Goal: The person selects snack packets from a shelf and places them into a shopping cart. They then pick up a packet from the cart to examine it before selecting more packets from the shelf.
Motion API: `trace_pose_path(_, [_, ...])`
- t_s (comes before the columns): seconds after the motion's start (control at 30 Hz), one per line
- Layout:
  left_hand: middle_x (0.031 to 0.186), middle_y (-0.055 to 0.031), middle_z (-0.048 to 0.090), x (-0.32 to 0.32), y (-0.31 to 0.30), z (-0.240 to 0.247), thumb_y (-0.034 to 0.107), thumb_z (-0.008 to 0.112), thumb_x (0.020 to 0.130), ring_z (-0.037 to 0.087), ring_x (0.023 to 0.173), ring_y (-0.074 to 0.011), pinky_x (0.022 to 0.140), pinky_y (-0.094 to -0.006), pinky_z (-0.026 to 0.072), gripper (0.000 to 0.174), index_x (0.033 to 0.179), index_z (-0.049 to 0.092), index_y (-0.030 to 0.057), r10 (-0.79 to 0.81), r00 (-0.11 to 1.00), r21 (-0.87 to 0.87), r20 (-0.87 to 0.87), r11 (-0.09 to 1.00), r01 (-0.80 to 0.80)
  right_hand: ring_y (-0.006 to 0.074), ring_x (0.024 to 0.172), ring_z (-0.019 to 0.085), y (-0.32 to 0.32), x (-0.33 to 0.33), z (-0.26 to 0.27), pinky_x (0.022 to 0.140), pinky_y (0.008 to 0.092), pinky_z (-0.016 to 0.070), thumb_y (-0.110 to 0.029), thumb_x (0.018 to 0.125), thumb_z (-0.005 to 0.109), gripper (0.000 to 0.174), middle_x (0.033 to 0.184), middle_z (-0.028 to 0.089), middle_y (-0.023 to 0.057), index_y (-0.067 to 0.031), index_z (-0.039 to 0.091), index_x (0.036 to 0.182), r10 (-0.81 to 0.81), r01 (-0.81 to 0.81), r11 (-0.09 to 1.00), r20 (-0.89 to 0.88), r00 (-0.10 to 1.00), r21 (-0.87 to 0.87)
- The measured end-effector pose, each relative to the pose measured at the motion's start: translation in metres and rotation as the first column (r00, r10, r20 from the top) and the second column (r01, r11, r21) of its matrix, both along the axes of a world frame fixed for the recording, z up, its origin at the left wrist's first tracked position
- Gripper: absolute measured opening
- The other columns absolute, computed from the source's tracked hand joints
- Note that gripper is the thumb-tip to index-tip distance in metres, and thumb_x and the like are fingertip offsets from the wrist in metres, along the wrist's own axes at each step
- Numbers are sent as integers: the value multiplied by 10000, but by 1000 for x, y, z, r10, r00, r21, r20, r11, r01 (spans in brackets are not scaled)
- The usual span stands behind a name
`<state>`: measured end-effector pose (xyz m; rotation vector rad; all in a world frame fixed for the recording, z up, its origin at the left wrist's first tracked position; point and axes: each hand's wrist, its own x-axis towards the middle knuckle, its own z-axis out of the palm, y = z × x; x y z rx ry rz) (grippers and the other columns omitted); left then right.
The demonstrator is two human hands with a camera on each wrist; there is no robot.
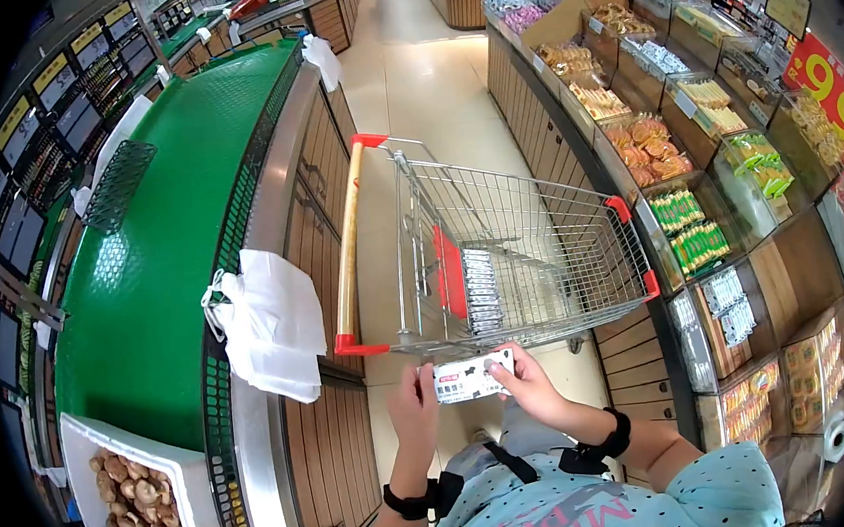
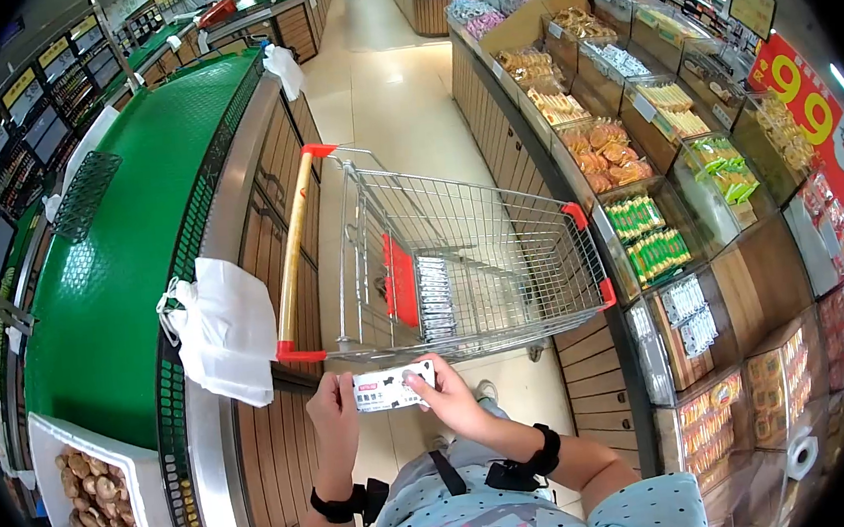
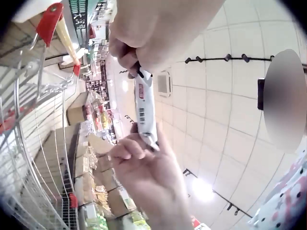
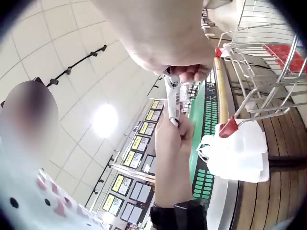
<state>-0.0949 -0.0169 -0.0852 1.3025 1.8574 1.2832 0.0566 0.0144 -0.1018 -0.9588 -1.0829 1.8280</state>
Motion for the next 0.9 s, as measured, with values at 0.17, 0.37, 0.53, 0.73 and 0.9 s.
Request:
trace_pose_path(0.17, [474, -70, 318, -1, -19, 5, 208, 448, 813, 326, 426, -112, 400, -265, 282, 269, 628, 390, 21, 7, 999, 80, -45, 997, -3, 40, 539, 454, -28, -5, 10, 453, 154, 361, -83, 811, 451, 146, 661, 511, 13, -58, 350, 913, -184, 189, 979, -64, 981, 78])
trace_pose_path(0.37, [512, 7, 344, 12, -26, 11, 198, 408, 840, 311, 448, -45, 406, -212, 278, 270, 623, 379, 40, -170, 937, 119, 305, 983, 139, 72, 626, 502, -47, 9, 30, 512, 171, 410, -10, 777, 466, 293, 799, 519, 79, -36, 275, 997, -256, 272, 885, -91, 962, 377])
trace_pose_path(0.53, [552, 21, 385, 20, -19, -21, 190, 370, 856, 337, 469, -36, 415, -179, 291, 200, 730, 415, 41, -322, 737, 159, 594, 945, 285, 66, 620, 487, -58, 23, 43, 494, 164, 393, 23, 750, 497, 313, 751, 466, 42, -40, 293, 978, -334, 286, 844, 27, 942, 454])
trace_pose_path(0.73, [1007, -106, 454, 32, -26, -12, 381, 296, 848, 517, 786, -143, 543, -227, 438, 461, 1163, 288, 44, -528, 345, 124, 776, 664, 737, 141, 506, 481, -62, 51, 44, 474, 244, 393, -66, 653, 610, 195, 588, 470, 30, -54, 442, 749, -532, -356, 244, 431, 729, 902])
trace_pose_path(0.9, [1036, -117, 463, 77, -25, -20, 265, 347, 849, 506, 870, -165, 720, -263, 424, 417, 1143, 305, -27, -613, 194, 240, 766, 553, 798, 147, 582, 466, -81, 67, 48, 516, 265, 381, -95, 597, 515, 185, 628, 431, 10, -85, 479, 778, -595, -654, 72, 559, 578, 753])
